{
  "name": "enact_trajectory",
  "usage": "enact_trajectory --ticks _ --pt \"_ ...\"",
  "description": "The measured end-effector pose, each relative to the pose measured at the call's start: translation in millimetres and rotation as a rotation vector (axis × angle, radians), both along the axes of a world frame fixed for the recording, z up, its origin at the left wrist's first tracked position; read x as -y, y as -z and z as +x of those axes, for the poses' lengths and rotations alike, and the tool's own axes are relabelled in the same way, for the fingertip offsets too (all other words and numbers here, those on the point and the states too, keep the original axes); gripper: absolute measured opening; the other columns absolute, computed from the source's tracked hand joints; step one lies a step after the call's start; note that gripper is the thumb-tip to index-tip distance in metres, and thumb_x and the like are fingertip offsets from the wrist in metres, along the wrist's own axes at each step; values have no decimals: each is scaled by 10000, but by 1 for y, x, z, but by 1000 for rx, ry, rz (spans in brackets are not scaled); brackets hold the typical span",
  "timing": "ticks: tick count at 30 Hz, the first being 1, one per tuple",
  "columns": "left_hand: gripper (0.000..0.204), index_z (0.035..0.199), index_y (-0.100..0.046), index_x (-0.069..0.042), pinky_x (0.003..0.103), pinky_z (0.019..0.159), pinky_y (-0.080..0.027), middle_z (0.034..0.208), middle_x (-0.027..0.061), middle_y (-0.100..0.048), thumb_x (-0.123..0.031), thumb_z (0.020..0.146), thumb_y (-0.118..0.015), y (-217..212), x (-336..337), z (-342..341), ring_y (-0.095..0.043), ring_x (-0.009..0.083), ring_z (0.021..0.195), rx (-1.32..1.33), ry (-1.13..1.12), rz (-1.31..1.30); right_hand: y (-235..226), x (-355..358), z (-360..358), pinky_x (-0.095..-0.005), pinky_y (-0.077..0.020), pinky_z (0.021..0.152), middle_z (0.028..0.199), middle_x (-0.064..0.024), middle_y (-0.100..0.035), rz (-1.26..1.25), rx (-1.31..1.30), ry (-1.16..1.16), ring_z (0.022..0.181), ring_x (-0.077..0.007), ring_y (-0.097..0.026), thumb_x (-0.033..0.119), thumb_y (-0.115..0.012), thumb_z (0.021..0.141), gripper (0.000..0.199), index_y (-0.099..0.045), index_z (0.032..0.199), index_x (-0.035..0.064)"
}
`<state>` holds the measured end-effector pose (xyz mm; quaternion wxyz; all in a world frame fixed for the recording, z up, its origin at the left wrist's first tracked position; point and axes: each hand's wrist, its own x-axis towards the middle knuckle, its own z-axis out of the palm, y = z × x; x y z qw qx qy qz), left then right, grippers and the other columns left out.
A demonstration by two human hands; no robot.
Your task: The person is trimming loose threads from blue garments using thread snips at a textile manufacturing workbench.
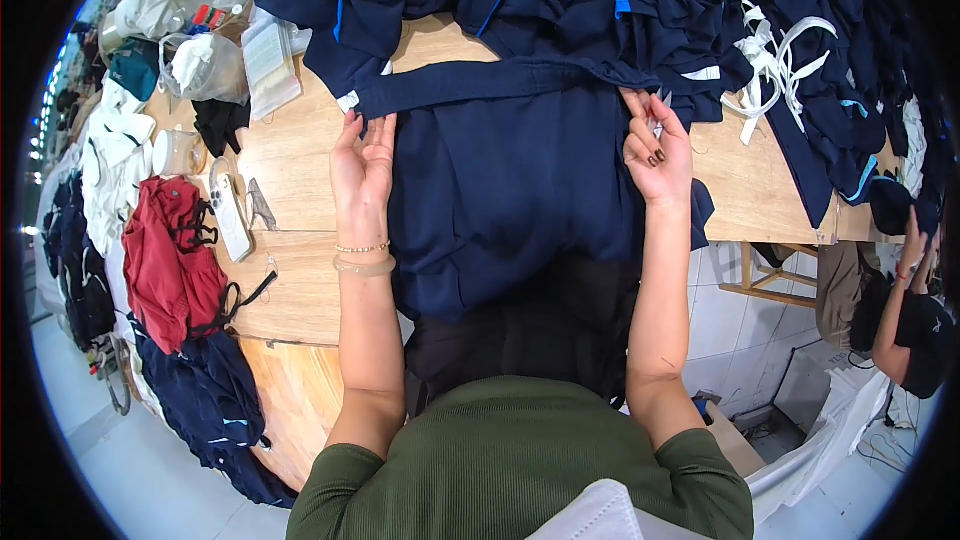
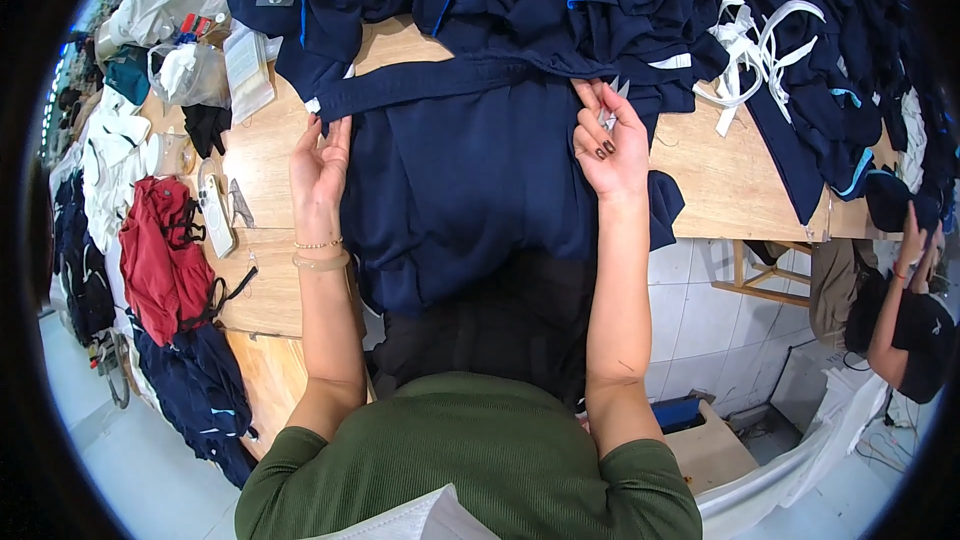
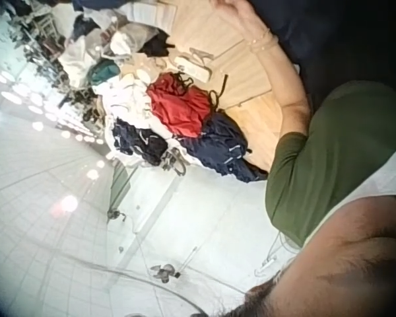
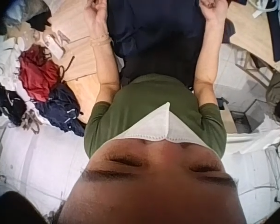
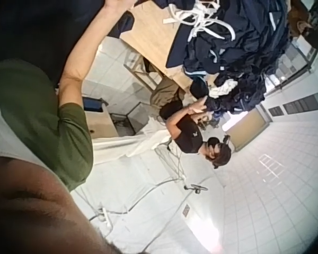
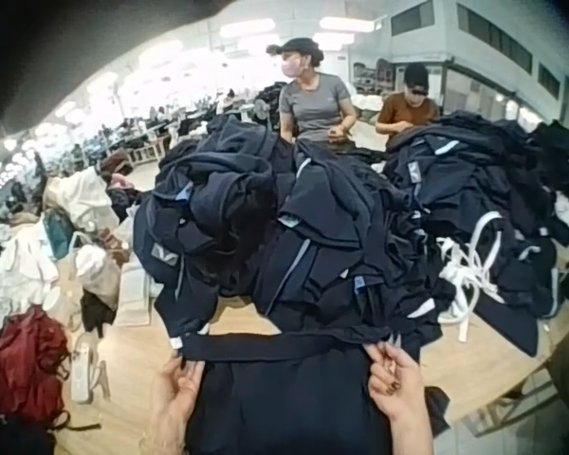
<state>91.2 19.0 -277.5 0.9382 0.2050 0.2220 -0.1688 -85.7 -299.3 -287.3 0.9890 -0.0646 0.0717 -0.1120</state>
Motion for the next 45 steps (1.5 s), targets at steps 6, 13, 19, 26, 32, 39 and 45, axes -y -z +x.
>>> enact_trajectory --ticks 6,13,19,26,32,39,45 --pt "200 1111 -476 7 490 1037 -446 1122 190 -537 57 918 -460 5 3 -3 -560 299 1096 59 -30 110 -9 -10 2 -202 -301 383 1375 -146 -498 -48 -82 1 417 -76 -349 139 -422 972 262 -507 1175 -3" --pt "197 1100 -509 16 349 826 -547 1008 125 -542 -22 907 -521 -16 3 -15 -591 219 929 192 180 910 -4 -8 -2 -201 -296 385 1327 -114 -552 -102 -114 -9 425 -81 -347 155 -428 973 242 -530 1152 28" --pt "199 1063 -627 -11 224 596 -411 930 30 -553 -54 869 -609 -56 73 -51 -487 65 673 1002 36 1490 -7 -10 -2 -200 -294 384 1339 -98 -547 -137 -135 -5 430 -81 -343 166 -420 977 253 -529 1163 33" --pt "124 884 -695 -6 291 602 -463 933 75 -576 -68 780 -724 -39 159 -52 -553 186 638 1138 314 1352 -3 -10 0 -201 -294 384 1351 -98 -539 -132 -108 -17 430 -81 -337 165 -419 973 275 -513 1198 37" --pt "52 857 -648 24 190 624 -407 834 34 -599 53 839 -609 -47 108 -54 -522 77 691 926 311 932 -18 -18 3 -213 -293 380 1106 -72 -571 -90 -172 18 421 -90 -335 122 -424 968 150 -477 1049 8" --pt "289 787 -567 -35 250 627 -491 817 76 -611 -204 995 -459 -20 -33 -11 -556 132 679 258 -24 806 -10 -16 10 -226 -278 404 927 -80 -577 -93 -283 74 435 -94 -325 91 -458 919 115 -508 989 14" --pt "343 1180 -488 107 414 937 -521 1215 256 -570 -161 995 -379 -14 -16 1 -583 326 1132 -89 467 228 -6 -14 17 -226 -260 399 750 -24 -523 -16 -439 177 431 -88 -309 170 -453 963 159 -514 861 64"
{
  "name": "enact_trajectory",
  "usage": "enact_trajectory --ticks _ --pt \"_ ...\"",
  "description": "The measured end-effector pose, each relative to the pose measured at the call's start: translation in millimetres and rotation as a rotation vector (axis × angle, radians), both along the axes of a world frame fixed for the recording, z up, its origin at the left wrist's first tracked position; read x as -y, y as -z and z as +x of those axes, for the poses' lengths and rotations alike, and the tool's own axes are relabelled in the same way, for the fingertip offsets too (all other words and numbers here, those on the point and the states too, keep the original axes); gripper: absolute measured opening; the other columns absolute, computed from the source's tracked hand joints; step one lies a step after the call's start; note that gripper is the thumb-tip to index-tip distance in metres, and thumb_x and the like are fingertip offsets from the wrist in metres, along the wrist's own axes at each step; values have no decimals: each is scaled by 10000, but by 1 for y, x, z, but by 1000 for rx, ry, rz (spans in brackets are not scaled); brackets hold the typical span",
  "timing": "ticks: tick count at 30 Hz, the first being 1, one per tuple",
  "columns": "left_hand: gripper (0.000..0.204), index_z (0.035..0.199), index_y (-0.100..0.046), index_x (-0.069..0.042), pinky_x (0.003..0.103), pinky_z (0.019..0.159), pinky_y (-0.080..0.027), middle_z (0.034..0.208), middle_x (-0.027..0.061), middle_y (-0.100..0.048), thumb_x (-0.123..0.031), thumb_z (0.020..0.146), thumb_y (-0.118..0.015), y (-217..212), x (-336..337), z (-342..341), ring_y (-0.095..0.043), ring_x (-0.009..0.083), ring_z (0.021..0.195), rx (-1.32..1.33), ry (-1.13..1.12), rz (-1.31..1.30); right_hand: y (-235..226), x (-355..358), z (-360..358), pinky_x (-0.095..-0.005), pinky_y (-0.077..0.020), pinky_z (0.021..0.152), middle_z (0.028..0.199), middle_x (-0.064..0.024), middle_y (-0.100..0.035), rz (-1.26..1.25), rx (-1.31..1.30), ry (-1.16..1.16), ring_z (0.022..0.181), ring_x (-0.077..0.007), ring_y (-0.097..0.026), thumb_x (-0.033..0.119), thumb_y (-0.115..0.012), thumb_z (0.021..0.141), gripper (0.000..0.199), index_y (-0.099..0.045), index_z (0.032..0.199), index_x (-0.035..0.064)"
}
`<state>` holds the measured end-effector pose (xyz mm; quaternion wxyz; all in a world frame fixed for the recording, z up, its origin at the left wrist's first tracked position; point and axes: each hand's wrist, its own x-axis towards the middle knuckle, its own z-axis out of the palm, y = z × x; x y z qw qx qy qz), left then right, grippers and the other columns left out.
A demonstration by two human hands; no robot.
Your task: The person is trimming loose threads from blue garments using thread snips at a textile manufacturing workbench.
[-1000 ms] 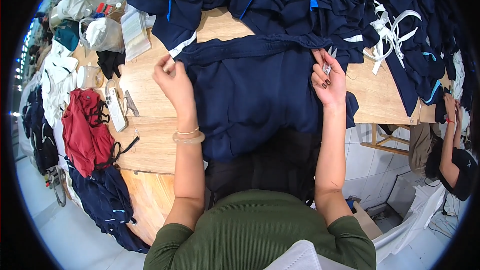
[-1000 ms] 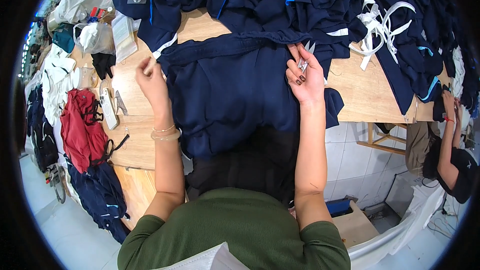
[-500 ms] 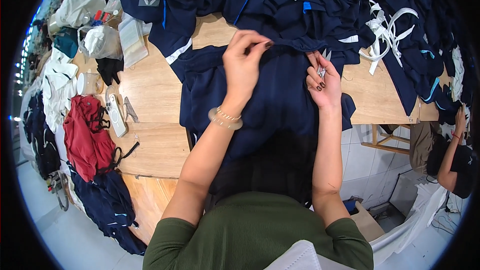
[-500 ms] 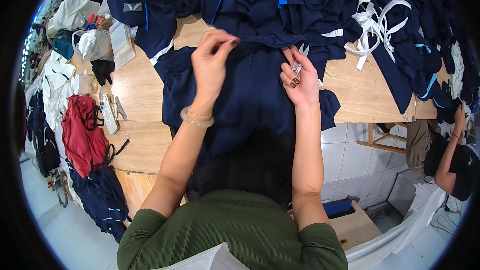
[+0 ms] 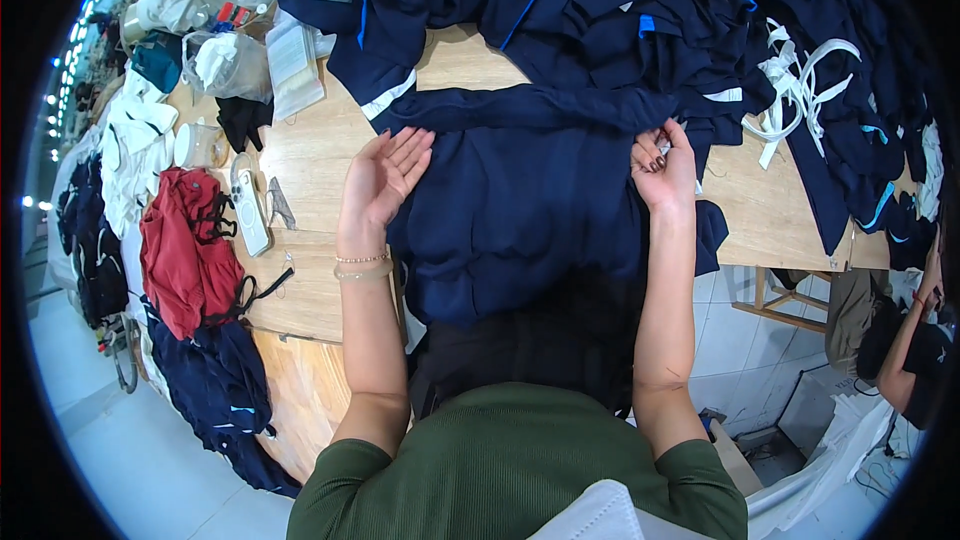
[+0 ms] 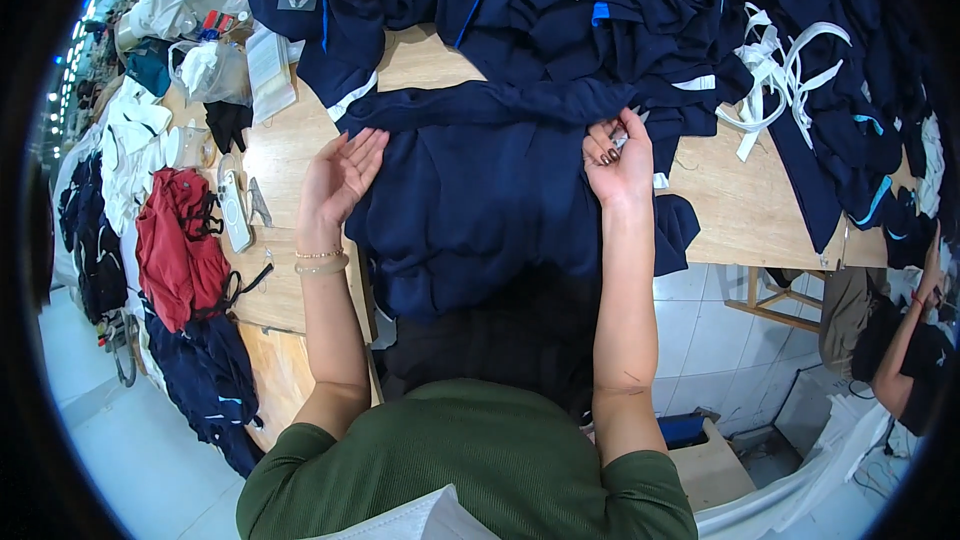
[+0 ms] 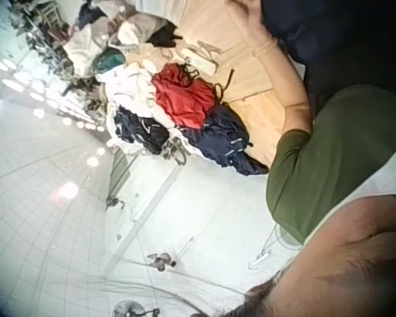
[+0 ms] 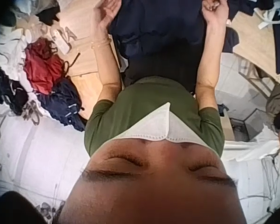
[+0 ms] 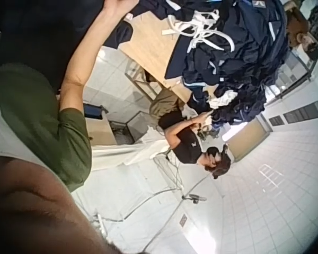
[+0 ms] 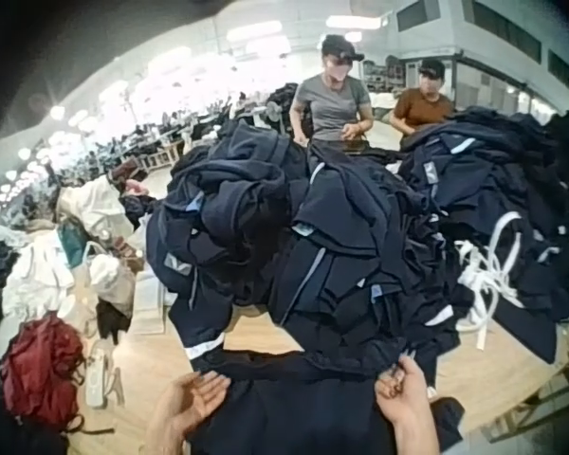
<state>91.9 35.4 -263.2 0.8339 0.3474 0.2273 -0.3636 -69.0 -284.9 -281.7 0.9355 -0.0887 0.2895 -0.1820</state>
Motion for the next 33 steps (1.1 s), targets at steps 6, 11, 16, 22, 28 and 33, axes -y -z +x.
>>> enact_trajectory --ticks 6,11,16,22,28,33 --pt "389 1174 -521 59 466 1038 -420 1224 200 -589 -277 1008 -416 -1 20 -2 -550 314 1186 102 188 -468 2 0 -4 -223 -270 406 729 43 -573 -37 55 -1 448 -72 -311 307 -457 989 277 -614 866 114" --pt "358 1167 -550 6 408 1016 -447 1194 192 -612 -292 1011 -430 -18 13 -22 -596 289 1123 6 195 -254 4 12 -20 -201 -276 379 836 10 -643 -87 340 -183 455 -74 -376 304 -449 992 262 -629 970 116" --pt "289 1163 -533 0 282 887 -520 1071 121 -646 -219 974 -527 -13 -13 -33 -654 189 960 276 298 -137 2 2 -42 -165 -415 441 1070 -65 -678 -111 200 -303 715 -117 -662 331 -464 994 347 -592 1147 47" --pt "253 1151 -536 -28 185 783 -531 967 22 -633 -90 917 -609 4 -43 -27 -634 69 885 560 546 -15 -15 -25 -68 -203 -496 755 1007 -79 -658 -412 -132 -516 863 -108 -632 160 -632 886 345 -564 1165 -31" --pt "260 1227 -497 -39 327 879 -546 1098 119 -641 -145 993 -461 -32 3 -18 -652 206 1001 429 85 -148 -56 -6 -50 -194 -341 448 746 27 -537 -524 -65 -479 544 -50 -455 37 -630 781 410 -510 1174 35" --pt "278 1254 -499 -51 347 943 -505 1157 75 -627 -119 987 -461 -40 -6 0 -632 189 1042 485 88 -359 -85 -1 -43 -219 -463 569 821 -16 -608 -471 81 -431 639 -96 -568 91 -653 825 292 -562 1089 3"
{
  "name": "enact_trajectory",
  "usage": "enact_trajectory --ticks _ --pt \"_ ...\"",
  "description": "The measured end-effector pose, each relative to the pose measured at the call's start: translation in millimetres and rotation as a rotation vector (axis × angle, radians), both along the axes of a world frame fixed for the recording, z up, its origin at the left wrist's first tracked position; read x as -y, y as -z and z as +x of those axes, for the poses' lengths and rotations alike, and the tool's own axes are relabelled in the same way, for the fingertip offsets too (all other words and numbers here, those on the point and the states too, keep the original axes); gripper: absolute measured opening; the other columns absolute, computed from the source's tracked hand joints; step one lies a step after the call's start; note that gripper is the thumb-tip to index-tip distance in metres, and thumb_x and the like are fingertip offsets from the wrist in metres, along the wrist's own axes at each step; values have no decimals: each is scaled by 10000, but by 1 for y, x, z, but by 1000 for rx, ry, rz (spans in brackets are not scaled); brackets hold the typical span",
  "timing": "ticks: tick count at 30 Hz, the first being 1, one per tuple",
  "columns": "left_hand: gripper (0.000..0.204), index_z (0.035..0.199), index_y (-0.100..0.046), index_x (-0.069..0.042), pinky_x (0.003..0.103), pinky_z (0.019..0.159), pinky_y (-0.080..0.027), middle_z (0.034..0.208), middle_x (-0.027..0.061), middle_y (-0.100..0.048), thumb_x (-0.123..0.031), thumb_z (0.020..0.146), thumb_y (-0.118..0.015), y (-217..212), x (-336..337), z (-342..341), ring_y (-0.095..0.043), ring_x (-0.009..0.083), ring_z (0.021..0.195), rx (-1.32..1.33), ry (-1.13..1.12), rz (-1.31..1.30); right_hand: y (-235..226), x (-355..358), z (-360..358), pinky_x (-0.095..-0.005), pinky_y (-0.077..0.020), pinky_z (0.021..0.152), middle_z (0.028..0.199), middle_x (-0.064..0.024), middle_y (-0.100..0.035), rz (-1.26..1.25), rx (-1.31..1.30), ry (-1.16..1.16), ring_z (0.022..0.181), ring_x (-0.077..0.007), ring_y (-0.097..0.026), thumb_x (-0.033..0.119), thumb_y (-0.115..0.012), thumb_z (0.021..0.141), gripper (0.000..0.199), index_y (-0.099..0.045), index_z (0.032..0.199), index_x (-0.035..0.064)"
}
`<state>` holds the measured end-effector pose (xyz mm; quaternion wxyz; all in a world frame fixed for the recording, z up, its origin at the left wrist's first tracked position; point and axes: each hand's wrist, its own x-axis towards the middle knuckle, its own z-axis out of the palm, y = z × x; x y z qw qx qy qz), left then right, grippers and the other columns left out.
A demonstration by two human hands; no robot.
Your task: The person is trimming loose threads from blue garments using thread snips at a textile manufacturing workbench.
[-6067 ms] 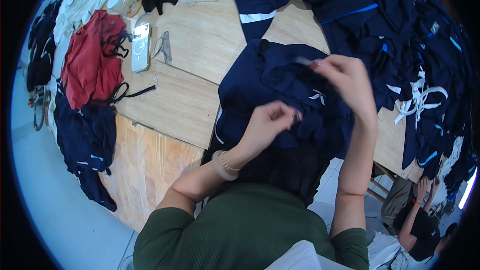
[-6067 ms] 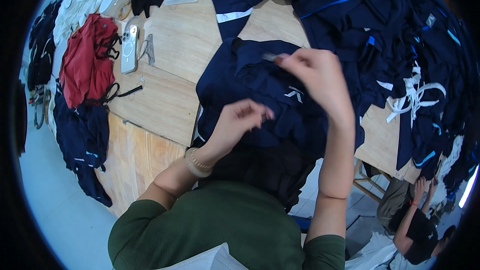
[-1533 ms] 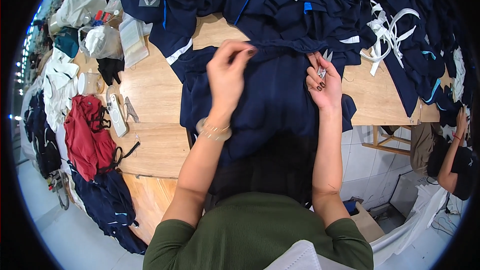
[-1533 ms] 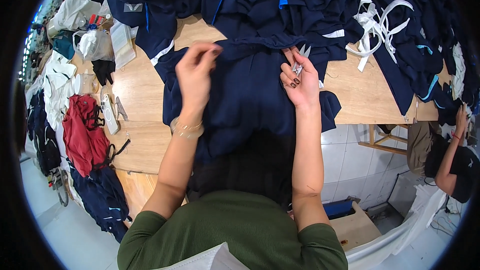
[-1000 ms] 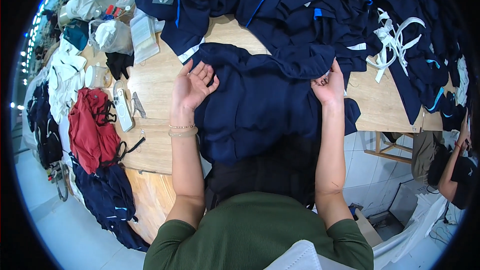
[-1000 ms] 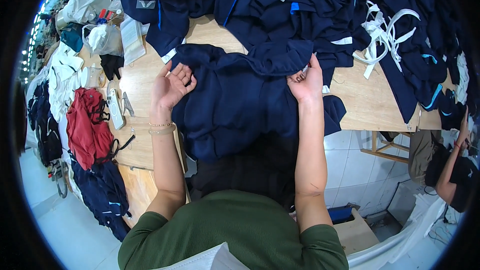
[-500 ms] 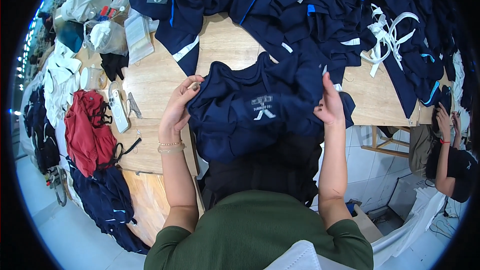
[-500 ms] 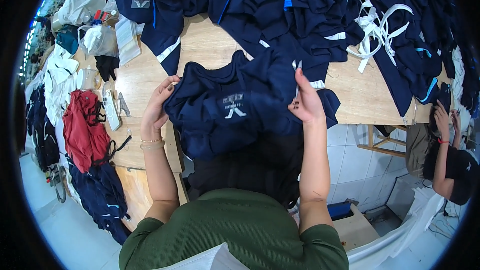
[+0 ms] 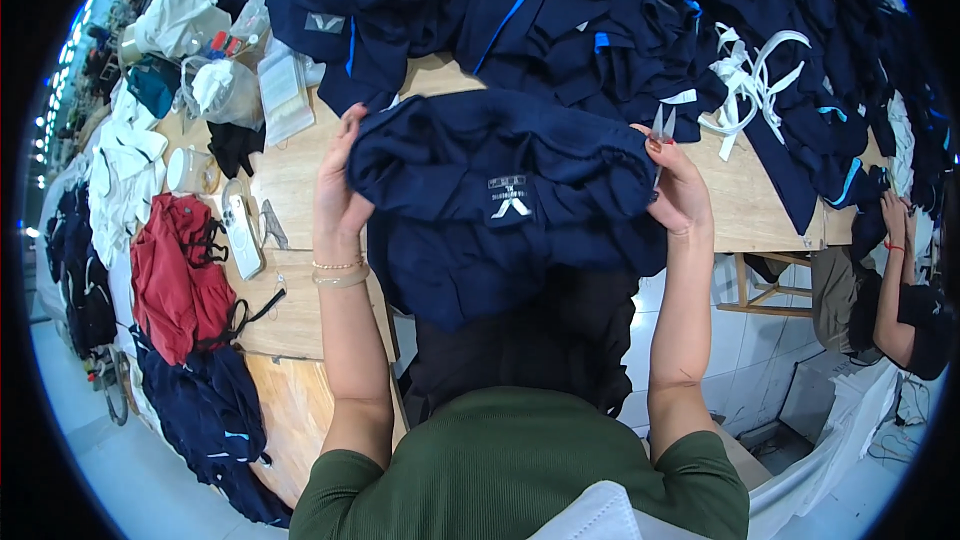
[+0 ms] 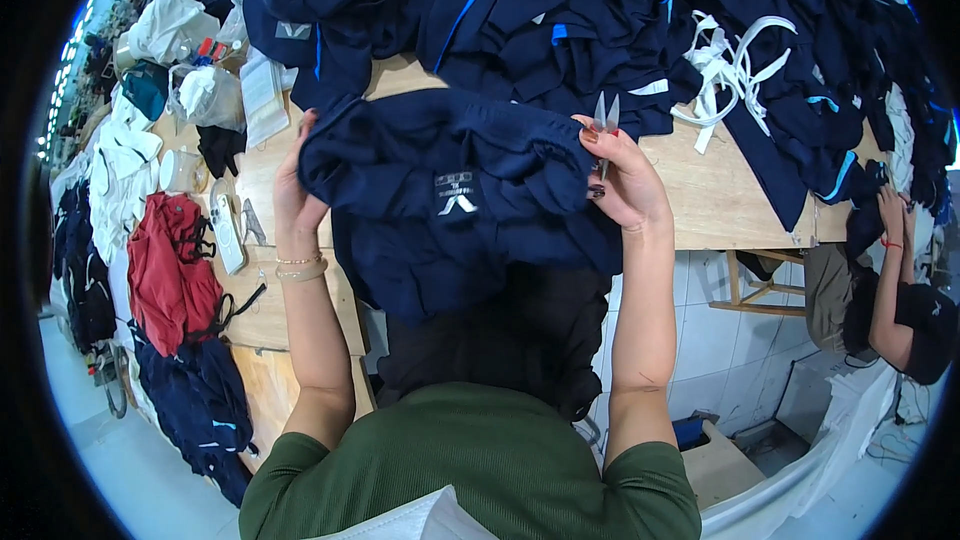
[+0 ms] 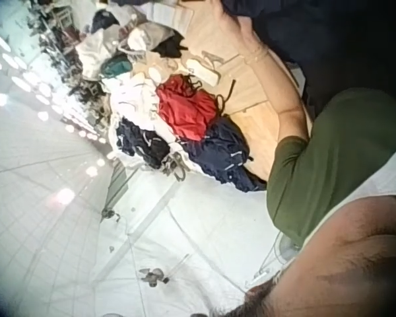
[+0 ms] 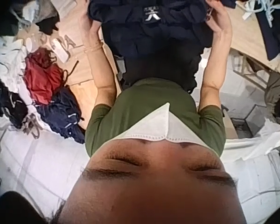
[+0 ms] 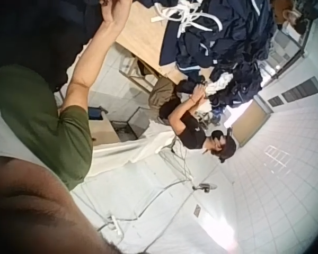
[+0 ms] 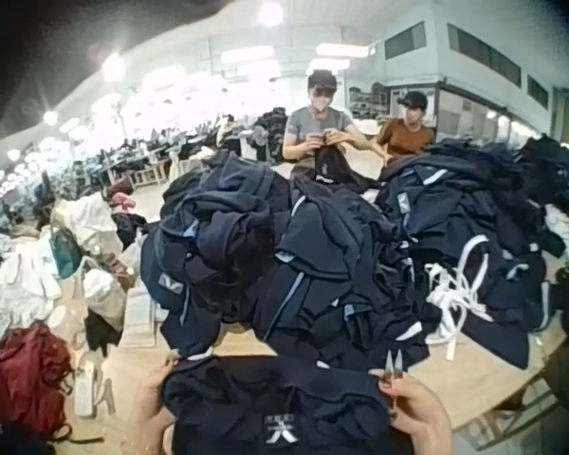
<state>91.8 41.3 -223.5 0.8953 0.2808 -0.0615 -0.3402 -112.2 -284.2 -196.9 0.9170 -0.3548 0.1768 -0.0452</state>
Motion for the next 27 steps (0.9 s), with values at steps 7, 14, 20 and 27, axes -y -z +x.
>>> enact_trajectory --ticks 7,14,20,27 --pt "270 1228 -534 -37 371 950 -489 1123 95 -621 -112 977 -472 0 -50 2 -622 216 1025 126 -127 43 5 39 -26 -295 -541 821 971 -95 -685 44 71 60 870 -174 -673 106 -620 891 185 -623 1039 -6" --pt "194 1128 -555 -34 372 837 -541 1017 118 -642 -123 968 -490 0 -48 -16 -663 240 904 55 -196 191 15 8 -22 -328 -543 832 987 -98 -693 247 -17 93 882 -183 -675 116 -616 908 152 -653 1036 43" --pt "210 1139 -543 -35 318 788 -535 960 108 -639 -149 969 -494 14 -41 -19 -659 198 863 53 -231 340 11 -9 -18 -339 -534 855 1016 -105 -690 326 13 50 910 -192 -669 150 -608 918 181 -654 1055 41" --pt "147 1027 -613 3 244 776 -459 964 52 -624 -5 890 -559 -6 25 -44 -573 115 867 822 -643 1009 34 -21 -1 -353 -539 874 1074 -130 -674 424 -39 97 958 -217 -664 164 -554 950 223 -623 1106 20"
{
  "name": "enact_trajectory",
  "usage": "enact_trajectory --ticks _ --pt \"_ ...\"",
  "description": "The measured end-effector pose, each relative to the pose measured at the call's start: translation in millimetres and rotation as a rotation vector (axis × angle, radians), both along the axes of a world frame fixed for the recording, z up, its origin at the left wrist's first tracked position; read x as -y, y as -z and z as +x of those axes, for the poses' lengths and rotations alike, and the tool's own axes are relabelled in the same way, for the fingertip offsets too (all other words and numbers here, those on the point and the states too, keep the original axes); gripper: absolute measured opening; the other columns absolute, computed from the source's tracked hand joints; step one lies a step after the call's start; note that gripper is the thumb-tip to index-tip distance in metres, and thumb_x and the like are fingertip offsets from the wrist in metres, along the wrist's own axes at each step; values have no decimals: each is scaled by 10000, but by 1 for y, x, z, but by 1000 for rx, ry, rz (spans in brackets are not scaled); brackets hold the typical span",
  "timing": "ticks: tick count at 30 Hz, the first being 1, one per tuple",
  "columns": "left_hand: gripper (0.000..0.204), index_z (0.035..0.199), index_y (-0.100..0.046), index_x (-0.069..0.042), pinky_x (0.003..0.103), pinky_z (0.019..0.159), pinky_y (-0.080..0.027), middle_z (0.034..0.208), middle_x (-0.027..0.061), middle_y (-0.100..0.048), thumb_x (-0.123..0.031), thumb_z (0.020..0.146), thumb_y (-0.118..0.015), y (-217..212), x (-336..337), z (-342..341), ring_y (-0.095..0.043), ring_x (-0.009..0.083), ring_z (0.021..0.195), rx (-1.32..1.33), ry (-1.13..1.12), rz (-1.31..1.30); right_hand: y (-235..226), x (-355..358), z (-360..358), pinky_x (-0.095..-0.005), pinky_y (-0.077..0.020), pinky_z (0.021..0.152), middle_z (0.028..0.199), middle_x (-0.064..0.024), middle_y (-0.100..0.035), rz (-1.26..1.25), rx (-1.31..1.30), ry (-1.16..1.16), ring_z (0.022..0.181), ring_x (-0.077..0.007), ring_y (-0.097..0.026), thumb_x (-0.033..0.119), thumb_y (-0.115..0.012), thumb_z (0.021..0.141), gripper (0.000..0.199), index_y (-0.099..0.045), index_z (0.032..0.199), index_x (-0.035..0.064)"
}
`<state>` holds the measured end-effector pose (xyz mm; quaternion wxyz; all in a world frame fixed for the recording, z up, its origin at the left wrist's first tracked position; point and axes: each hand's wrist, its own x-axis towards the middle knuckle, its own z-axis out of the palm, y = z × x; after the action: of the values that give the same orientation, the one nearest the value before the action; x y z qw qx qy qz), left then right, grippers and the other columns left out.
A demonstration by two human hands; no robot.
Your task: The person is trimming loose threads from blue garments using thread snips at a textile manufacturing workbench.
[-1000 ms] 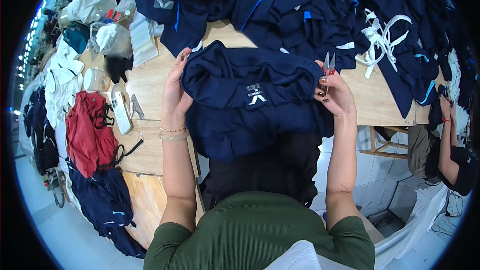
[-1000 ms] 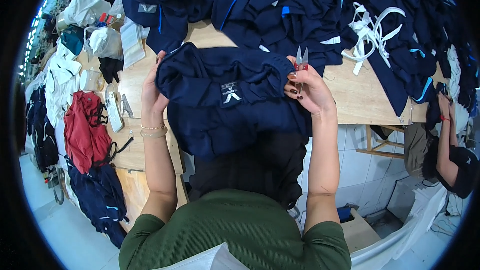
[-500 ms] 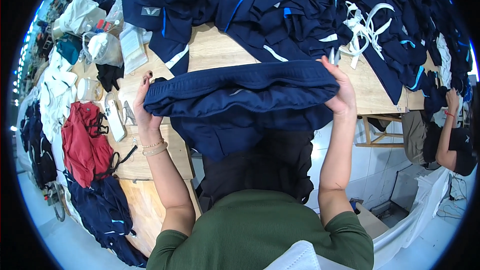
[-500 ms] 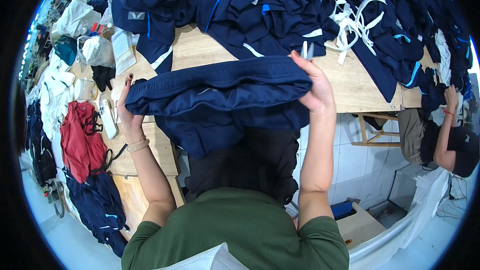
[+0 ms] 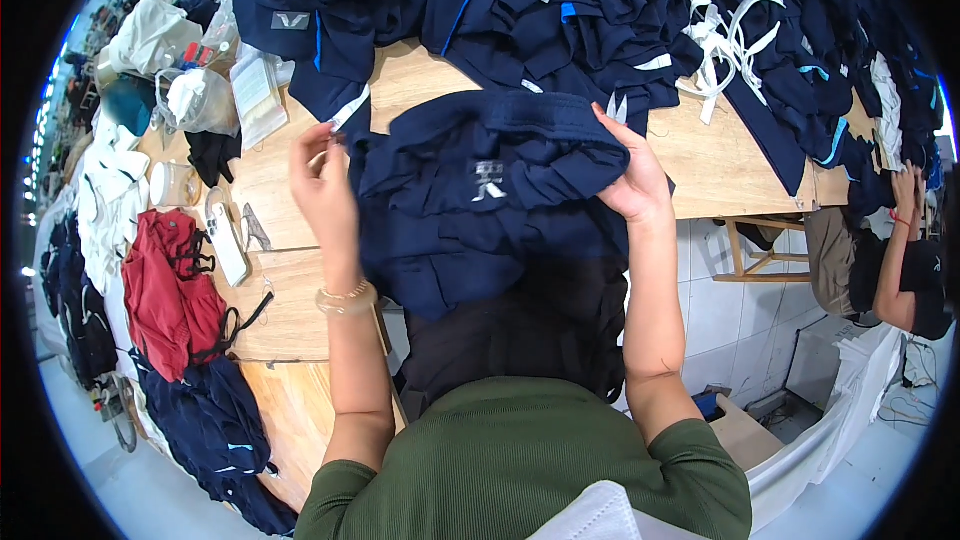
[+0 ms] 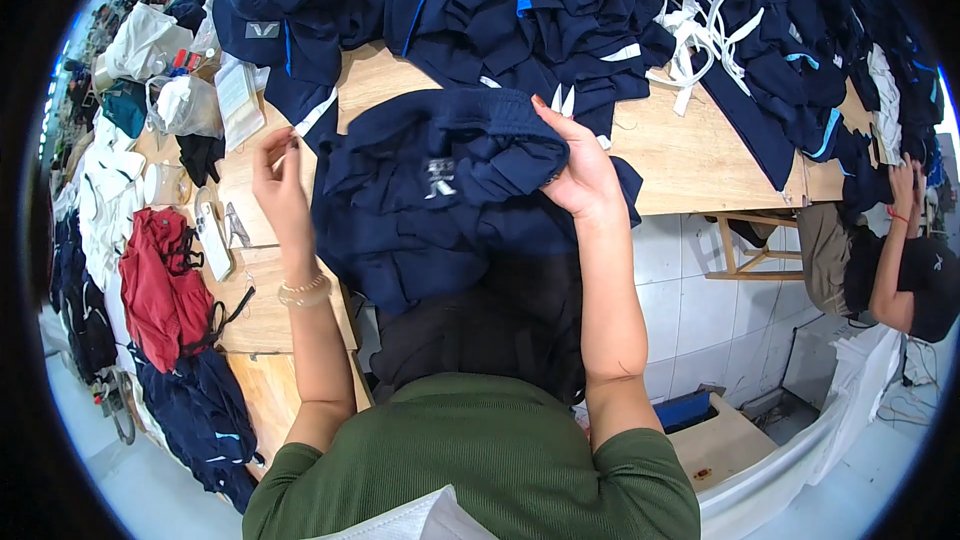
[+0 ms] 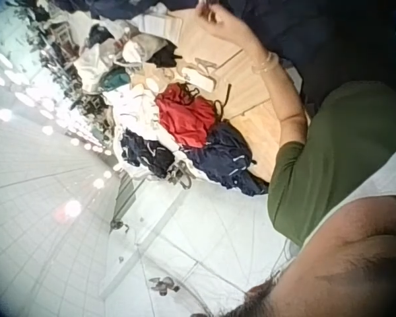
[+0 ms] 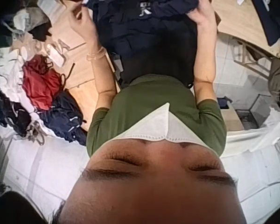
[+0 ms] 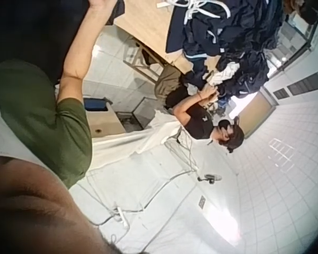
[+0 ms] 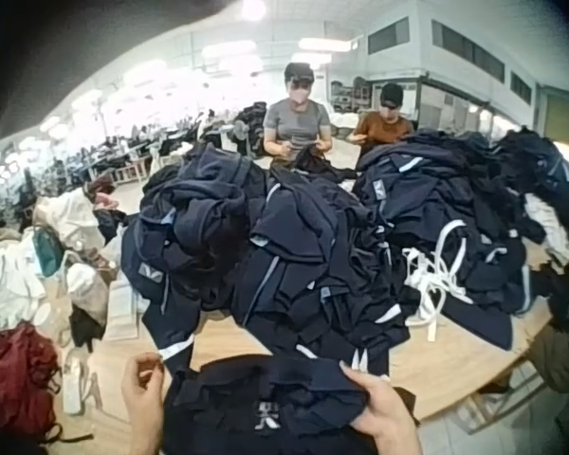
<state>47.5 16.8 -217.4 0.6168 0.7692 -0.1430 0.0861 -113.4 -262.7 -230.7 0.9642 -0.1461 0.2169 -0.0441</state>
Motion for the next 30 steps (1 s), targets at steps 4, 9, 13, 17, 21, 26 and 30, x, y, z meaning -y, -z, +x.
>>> enact_trajectory --ticks 4,9,13,17,21,26,30 --pt "88 894 -643 -4 254 685 -493 891 64 -611 42 823 -620 -32 65 -66 -599 138 749 158 437 23 -1 -9 9 -338 -548 853 1073 -135 -674 9 -50 6 934 -218 -670 182 -554 952 241 -620 1101 5" --pt "208 905 -621 7 263 623 -487 863 69 -574 -6 743 -750 -11 120 -100 -578 161 688 129 360 -2 4 -10 14 -335 -549 811 1038 -105 -662 -33 -39 -73 909 -195 -656 201 -583 939 217 -619 1089 49" --pt "215 891 -586 19 261 586 -484 852 82 -569 -10 758 -753 -5 133 -102 -566 153 649 -51 283 -24 9 -8 15 -307 -554 786 1030 -95 -660 -43 -116 -7 894 -180 -655 167 -578 939 191 -613 1084 48" --pt "178 903 -578 41 248 569 -482 842 93 -585 27 787 -713 5 137 -94 -577 151 636 24 318 -5 13 -6 17 -296 -554 788 1028 -92 -661 -33 -143 8 898 -176 -657 156 -583 935 182 -619 1077 48" --pt "127 887 -602 39 213 588 -472 837 54 -606 56 799 -692 9 143 -94 -578 105 681 4 288 -20 14 -8 20 -293 -553 790 1030 -89 -665 -51 -181 17 901 -168 -659 156 -588 932 177 -630 1066 48" --pt "63 868 -610 36 237 574 -482 855 94 -624 72 821 -634 12 142 -84 -597 161 652 85 333 27 1 -8 13 -217 -485 670 977 -39 -639 -508 -288 68 766 -112 -613 267 -566 952 272 -638 1065 31" --pt "64 862 -606 37 226 568 -474 883 96 -651 83 823 -627 10 136 -82 -603 145 671 -8 431 -14 -16 3 -13 -201 -229 455 800 10 -523 -1028 -561 182 523 -38 -348 424 -443 986 443 -628 1050 27"
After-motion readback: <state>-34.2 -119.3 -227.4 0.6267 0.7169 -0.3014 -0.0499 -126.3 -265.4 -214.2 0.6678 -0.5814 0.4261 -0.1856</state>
